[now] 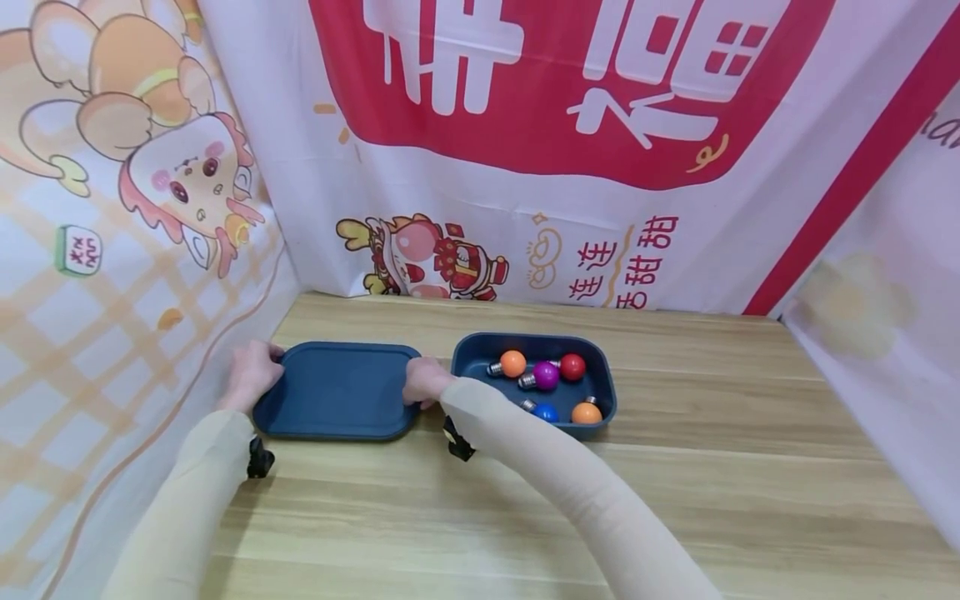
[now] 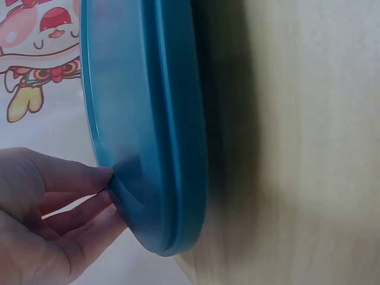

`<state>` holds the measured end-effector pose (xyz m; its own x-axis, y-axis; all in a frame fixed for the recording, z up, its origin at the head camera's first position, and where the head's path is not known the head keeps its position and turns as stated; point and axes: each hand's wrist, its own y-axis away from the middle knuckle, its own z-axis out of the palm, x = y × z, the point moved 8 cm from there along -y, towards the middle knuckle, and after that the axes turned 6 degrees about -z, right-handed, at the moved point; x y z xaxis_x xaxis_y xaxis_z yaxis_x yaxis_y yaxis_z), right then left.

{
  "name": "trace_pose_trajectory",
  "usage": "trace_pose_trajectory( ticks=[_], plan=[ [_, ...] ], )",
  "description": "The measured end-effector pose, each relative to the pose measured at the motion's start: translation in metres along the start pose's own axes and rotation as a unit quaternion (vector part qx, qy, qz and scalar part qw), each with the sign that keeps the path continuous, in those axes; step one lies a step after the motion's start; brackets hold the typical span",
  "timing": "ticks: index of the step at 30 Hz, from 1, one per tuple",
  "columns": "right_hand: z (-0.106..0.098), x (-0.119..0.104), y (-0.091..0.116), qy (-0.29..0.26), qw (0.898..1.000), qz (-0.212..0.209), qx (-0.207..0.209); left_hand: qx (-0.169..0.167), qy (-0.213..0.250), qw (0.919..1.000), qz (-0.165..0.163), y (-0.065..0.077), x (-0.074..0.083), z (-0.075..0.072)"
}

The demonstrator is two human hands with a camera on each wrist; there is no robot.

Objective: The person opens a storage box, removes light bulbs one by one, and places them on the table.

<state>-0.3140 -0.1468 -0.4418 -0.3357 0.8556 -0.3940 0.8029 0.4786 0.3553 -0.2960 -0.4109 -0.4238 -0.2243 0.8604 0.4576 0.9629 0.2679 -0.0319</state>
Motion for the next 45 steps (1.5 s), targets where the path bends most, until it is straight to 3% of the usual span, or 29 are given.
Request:
trace_pose_trajectory(
  ticks=[9, 26, 34, 45],
  plan=[
    [0.004, 0.004, -0.002, 0.005, 1.000, 0.013, 0.011, 0.019, -0.006, 0.9996, 0.019, -0.005, -0.004, 0.007],
    [0.006, 0.001, -0.007, -0.003, 1.000, 0.011, -0.002, -0.001, -0.031, 0.9995, -0.001, -0.008, -0.006, 0.013],
    [0.007, -0.001, -0.006, 0.032, 0.999, -0.002, 0.005, 0.007, -0.060, 0.9980, 0.018, -0.007, -0.002, 0.016],
    [0.004, -0.006, -0.006, 0.067, 0.997, -0.037, 0.005, -0.004, -0.061, 0.9980, 0.016, -0.005, -0.001, 0.019]
  ],
)
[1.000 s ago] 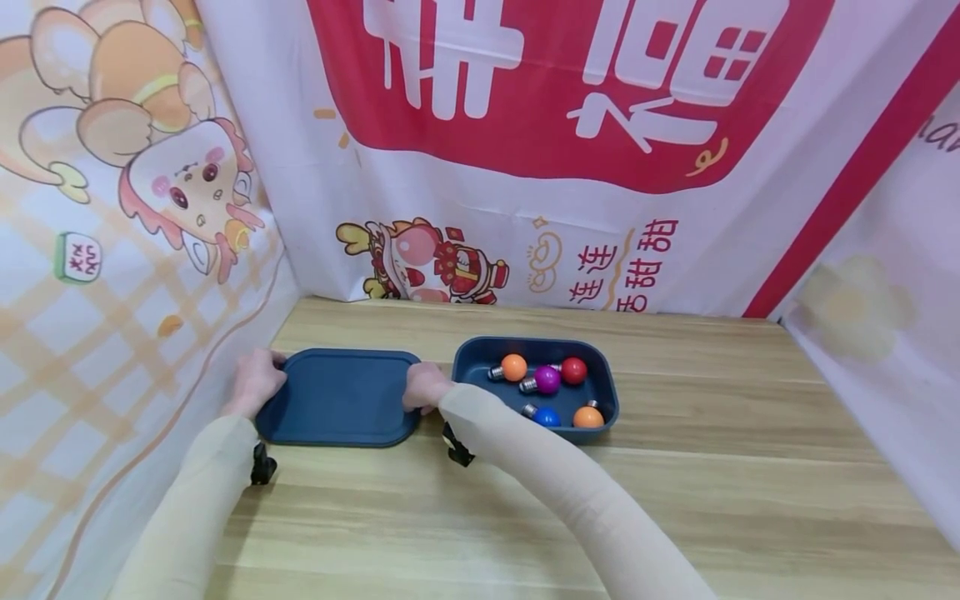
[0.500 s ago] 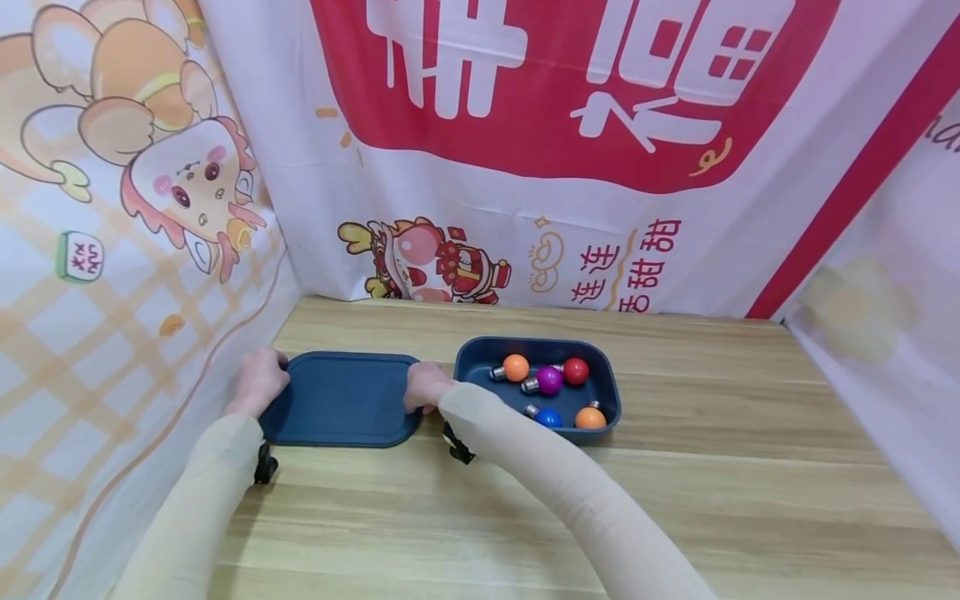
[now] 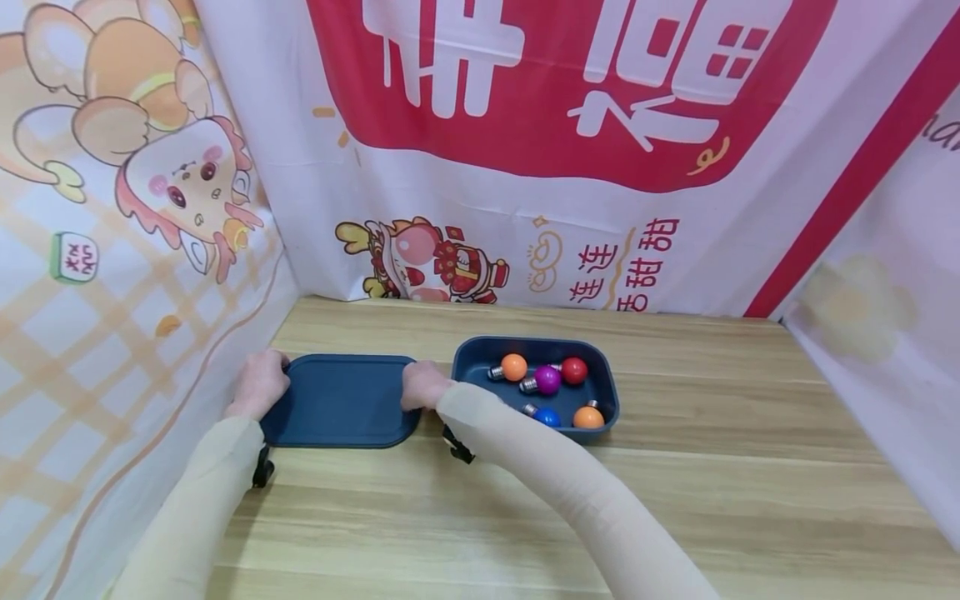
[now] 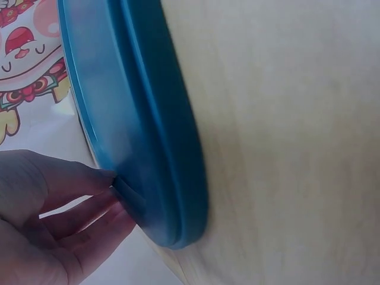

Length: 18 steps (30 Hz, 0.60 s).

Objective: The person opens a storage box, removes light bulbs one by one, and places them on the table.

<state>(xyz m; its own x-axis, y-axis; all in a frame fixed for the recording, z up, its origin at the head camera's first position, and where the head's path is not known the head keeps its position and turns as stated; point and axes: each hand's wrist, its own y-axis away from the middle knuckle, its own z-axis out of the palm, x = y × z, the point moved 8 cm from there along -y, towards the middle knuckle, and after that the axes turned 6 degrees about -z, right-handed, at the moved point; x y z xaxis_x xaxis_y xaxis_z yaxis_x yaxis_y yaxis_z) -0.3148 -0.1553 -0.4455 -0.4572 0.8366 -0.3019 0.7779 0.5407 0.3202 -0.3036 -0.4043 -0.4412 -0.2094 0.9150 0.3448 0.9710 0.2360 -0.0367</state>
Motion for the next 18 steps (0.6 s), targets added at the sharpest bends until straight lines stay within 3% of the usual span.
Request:
trace_pose_trajectory(
  ticks=[8, 14, 18],
  plan=[
    [-0.021, -0.007, 0.010, 0.001, 0.998, -0.042, 0.038, 0.033, 0.003, 0.9994, 0.006, 0.003, 0.004, -0.006],
    [-0.035, -0.011, 0.020, -0.029, 0.997, -0.049, 0.056, 0.054, 0.017, 0.9983, 0.014, 0.005, 0.023, -0.014],
    [-0.042, -0.011, 0.028, -0.049, 0.995, -0.058, 0.065, 0.070, 0.033, 0.9964, 0.036, 0.007, 0.038, -0.019]
  ],
)
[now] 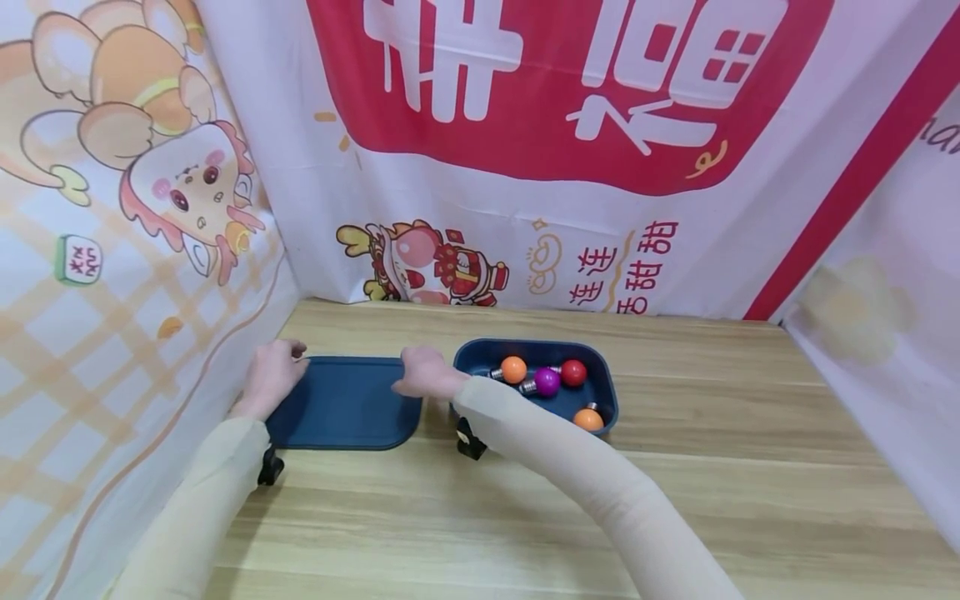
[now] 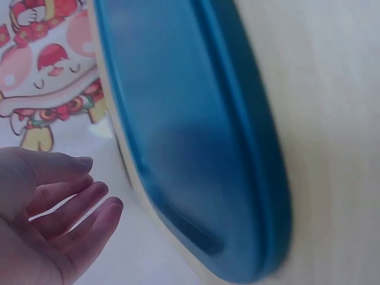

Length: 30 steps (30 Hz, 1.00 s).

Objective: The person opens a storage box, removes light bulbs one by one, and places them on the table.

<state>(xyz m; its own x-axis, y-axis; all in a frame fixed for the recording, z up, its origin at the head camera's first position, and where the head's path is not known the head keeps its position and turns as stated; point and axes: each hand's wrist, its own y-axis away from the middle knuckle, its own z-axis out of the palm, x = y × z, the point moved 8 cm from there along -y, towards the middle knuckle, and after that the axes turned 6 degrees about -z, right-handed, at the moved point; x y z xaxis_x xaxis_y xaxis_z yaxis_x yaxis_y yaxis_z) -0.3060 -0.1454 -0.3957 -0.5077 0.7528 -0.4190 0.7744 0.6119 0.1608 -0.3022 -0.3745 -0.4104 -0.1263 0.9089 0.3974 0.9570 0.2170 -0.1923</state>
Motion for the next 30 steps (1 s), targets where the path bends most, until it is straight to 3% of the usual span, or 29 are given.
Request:
trace_pose_trajectory(
  ticks=[8, 20, 25, 30],
  plan=[
    [-0.021, 0.006, 0.015, -0.046, 0.998, -0.041, 0.020, 0.019, 0.029, 0.9983, 0.047, 0.003, 0.031, -0.003],
    [-0.044, 0.038, 0.040, -0.069, 0.993, -0.055, 0.072, -0.030, 0.072, 0.9943, 0.073, 0.014, 0.085, 0.009],
    [-0.048, 0.051, 0.051, -0.072, 0.990, -0.078, 0.093, -0.044, 0.092, 0.9892, 0.105, 0.021, 0.110, 0.016],
    [-0.051, 0.066, 0.061, -0.077, 0.990, -0.074, 0.096, -0.055, 0.095, 0.9847, 0.135, 0.031, 0.135, 0.023]
  ],
)
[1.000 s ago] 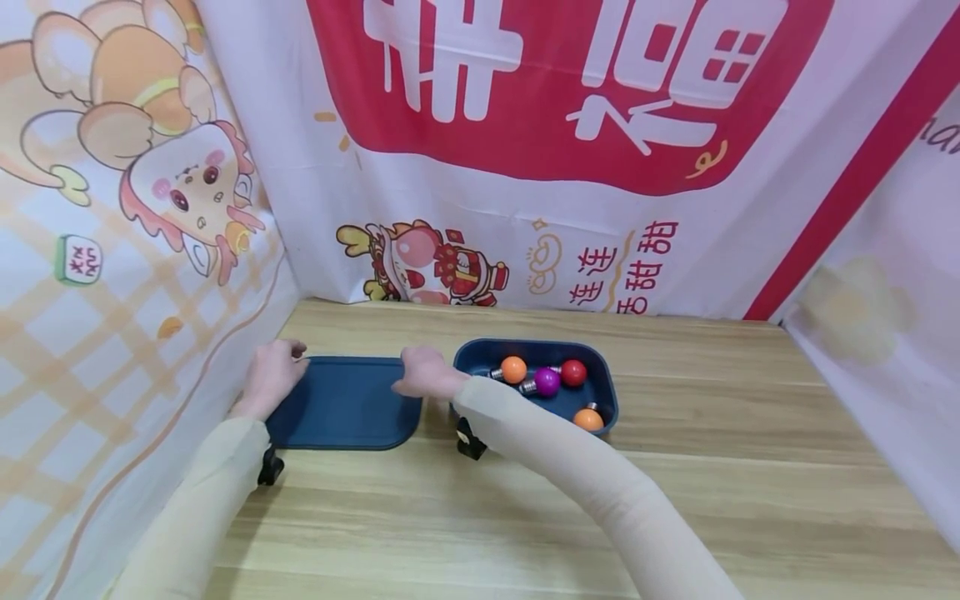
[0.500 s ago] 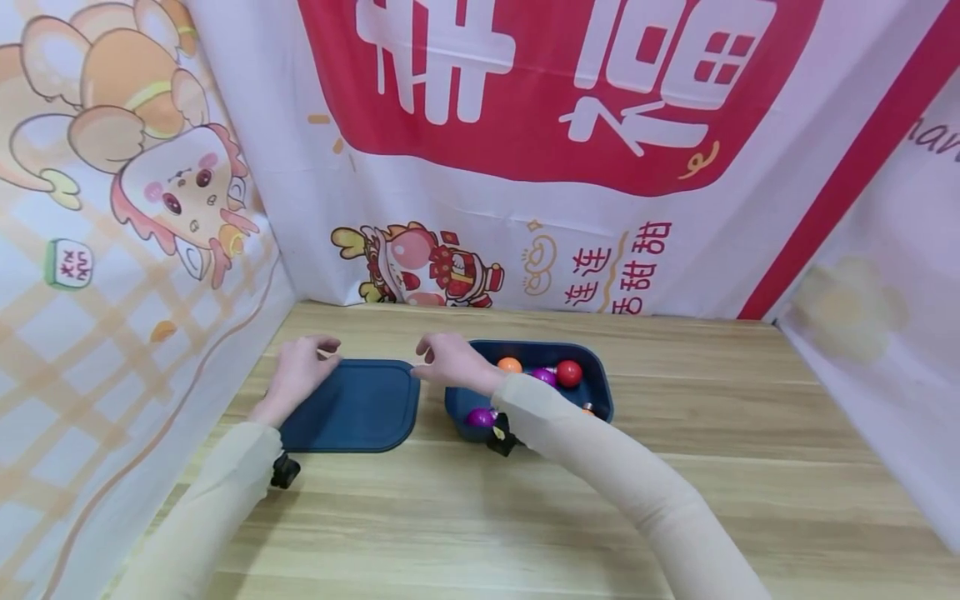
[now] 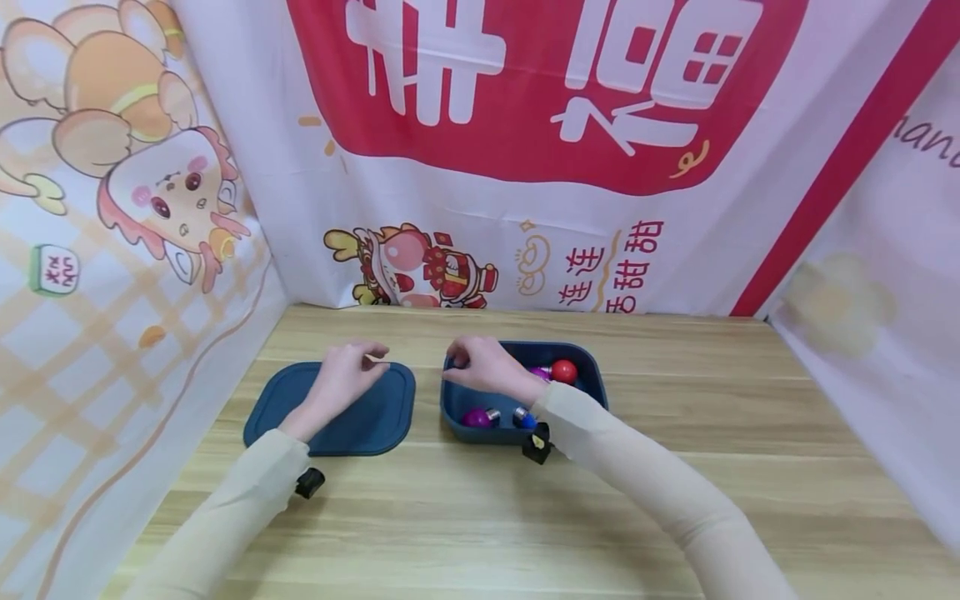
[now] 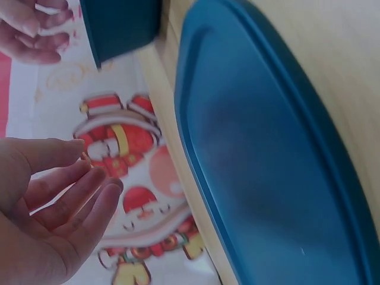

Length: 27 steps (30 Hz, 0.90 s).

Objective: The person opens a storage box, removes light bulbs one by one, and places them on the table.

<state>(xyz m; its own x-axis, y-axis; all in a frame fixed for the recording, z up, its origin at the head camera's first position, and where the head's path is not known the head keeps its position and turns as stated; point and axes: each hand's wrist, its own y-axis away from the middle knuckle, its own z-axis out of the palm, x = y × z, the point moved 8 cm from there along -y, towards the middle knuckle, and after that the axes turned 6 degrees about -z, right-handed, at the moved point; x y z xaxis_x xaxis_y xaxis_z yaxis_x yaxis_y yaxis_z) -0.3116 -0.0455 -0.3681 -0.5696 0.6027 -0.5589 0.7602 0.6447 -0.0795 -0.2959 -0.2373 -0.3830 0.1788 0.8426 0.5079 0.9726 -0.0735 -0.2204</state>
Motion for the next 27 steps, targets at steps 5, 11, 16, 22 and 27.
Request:
trace_pose_trajectory(
  ticks=[5, 11, 16, 22, 27],
  plan=[
    [-0.010, 0.015, 0.012, -0.001, 1.000, 0.011, 0.009, -0.007, 0.005, 0.9997, 0.025, 0.003, 0.023, 0.010],
    [-0.021, 0.034, 0.029, 0.007, 1.000, 0.020, 0.016, -0.012, 0.016, 0.9982, 0.056, 0.008, 0.046, 0.021],
    [-0.029, 0.049, 0.042, 0.010, 0.999, 0.029, 0.017, -0.016, 0.009, 0.9977, 0.065, 0.010, 0.054, 0.030],
    [-0.037, 0.064, 0.056, 0.006, 0.998, 0.053, 0.015, -0.013, 0.004, 0.9967, 0.081, 0.011, 0.063, 0.037],
    [-0.044, 0.076, 0.066, 0.032, 0.997, 0.059, 0.028, -0.017, -0.004, 0.9950, 0.099, 0.014, 0.070, 0.044]
  ],
)
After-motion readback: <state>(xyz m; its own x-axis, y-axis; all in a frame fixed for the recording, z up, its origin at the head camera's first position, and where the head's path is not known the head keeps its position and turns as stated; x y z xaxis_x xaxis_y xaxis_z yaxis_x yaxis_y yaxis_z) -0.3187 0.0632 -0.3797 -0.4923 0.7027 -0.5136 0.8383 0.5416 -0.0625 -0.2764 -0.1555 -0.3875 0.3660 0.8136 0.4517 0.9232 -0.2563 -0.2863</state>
